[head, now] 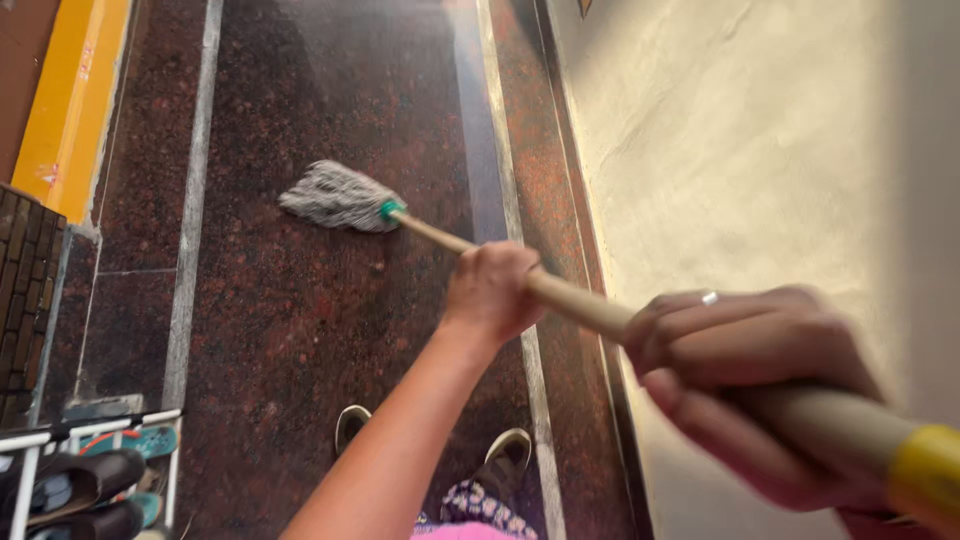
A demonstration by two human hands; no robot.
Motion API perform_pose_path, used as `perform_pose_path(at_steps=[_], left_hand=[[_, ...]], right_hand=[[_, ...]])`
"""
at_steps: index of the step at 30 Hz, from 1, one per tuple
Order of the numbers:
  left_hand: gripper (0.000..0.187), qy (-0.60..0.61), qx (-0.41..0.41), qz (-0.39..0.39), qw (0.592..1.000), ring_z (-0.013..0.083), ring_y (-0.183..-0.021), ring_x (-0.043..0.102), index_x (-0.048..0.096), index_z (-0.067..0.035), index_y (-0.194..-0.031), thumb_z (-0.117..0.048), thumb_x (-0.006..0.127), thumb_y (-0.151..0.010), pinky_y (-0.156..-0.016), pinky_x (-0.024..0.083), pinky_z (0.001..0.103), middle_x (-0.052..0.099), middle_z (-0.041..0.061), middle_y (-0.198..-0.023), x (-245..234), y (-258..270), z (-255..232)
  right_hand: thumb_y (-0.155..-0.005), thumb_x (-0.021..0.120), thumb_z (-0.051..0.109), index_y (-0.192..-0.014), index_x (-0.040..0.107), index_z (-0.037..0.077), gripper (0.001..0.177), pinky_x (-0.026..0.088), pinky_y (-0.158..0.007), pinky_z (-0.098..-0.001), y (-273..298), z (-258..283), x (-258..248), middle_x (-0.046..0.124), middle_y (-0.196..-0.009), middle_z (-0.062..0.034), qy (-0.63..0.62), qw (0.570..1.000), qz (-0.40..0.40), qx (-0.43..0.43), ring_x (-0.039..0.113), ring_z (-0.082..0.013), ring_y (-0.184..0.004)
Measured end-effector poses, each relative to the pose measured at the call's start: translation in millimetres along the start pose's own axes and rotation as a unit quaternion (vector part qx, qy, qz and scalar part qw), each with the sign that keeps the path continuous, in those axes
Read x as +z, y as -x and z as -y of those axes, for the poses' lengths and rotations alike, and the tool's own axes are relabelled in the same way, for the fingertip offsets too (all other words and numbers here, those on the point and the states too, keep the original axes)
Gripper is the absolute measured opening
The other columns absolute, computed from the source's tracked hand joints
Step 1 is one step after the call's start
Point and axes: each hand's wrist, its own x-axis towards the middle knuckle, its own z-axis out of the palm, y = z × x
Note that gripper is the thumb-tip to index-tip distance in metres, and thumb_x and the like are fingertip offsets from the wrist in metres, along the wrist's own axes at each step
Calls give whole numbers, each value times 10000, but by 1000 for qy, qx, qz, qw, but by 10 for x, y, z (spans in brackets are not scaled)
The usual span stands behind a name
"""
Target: The person mops a dark, speckled tiled floor in a narrow hallway using a string mop with a wooden handle. They move the mop back and forth along the length of the corridor, cleaning the surface near a shoe rack and a brown door.
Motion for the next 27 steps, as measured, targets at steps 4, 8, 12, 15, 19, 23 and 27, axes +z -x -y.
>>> perform_pose_path(at_steps=[4, 8, 12, 15, 19, 23, 27], left_hand=[[184, 56, 88, -3, 995, 367, -750, 744, 709, -93, -663, -204, 657, -801, -764, 606, 482, 736, 158, -776, 405, 71, -713], [93, 116, 165, 25, 979, 379, -808, 720, 694, -88, -673, -173, 693, -713, -773, 584, 483, 725, 149, -788, 807, 264, -996], [58, 83, 206, 140, 965, 370, -833, 717, 719, -124, -701, -175, 717, -673, -755, 585, 476, 728, 133, -808, 996, 512, -1056], [104, 17, 308, 204, 929, 357, -804, 717, 728, -143, -690, -196, 764, -608, -766, 585, 455, 723, 131, -772, 925, 656, -1058], [163, -3, 444, 224, 867, 338, -754, 718, 720, -164, -646, -267, 820, -568, -703, 568, 470, 722, 102, -727, 556, 912, -632], [114, -92, 423, 255, 865, 339, -749, 715, 729, -167, -641, -251, 805, -639, -705, 571, 471, 714, 96, -714, -59, 1168, 23], [164, -114, 377, 255, 883, 350, -779, 719, 733, -160, -697, -252, 819, -592, -726, 572, 469, 719, 97, -742, -679, 1341, 711]], right_hand=[[-895, 601, -24, -553, 508, 72, 367, 544, -741, -327, 573, 308, -320, 519, -555, -14, 108, 988, 10, 109, 587, -156, -658], [-915, 682, 35, -565, 538, 77, 381, 493, -698, -296, 1046, 409, -141, 523, -576, -10, 167, 972, -25, 164, 621, -141, -706], [-883, 719, 42, -634, 578, 9, 288, 503, -613, -277, 1367, 541, 303, 639, -635, -45, 226, 951, -105, 184, 654, -155, -650], [-901, 687, 18, -646, 576, 24, 278, 531, -674, -289, 1414, 709, 712, 614, -605, -44, 203, 940, -222, 160, 677, -171, -681], [-840, 683, 17, -679, 607, 11, 177, 557, -612, -296, 1315, 927, 1405, 659, -664, -84, 176, 939, -273, 114, 698, -203, -605], [-860, 691, 22, -715, 598, 16, 173, 608, -689, -310, 1021, 1085, 1963, 672, -723, -94, 126, 965, -223, 54, 747, -223, -717], [-857, 721, 32, -702, 565, 42, 220, 612, -717, -315, 609, 1116, 2391, 682, -755, -89, 99, 977, -189, 19, 761, -227, -774]])
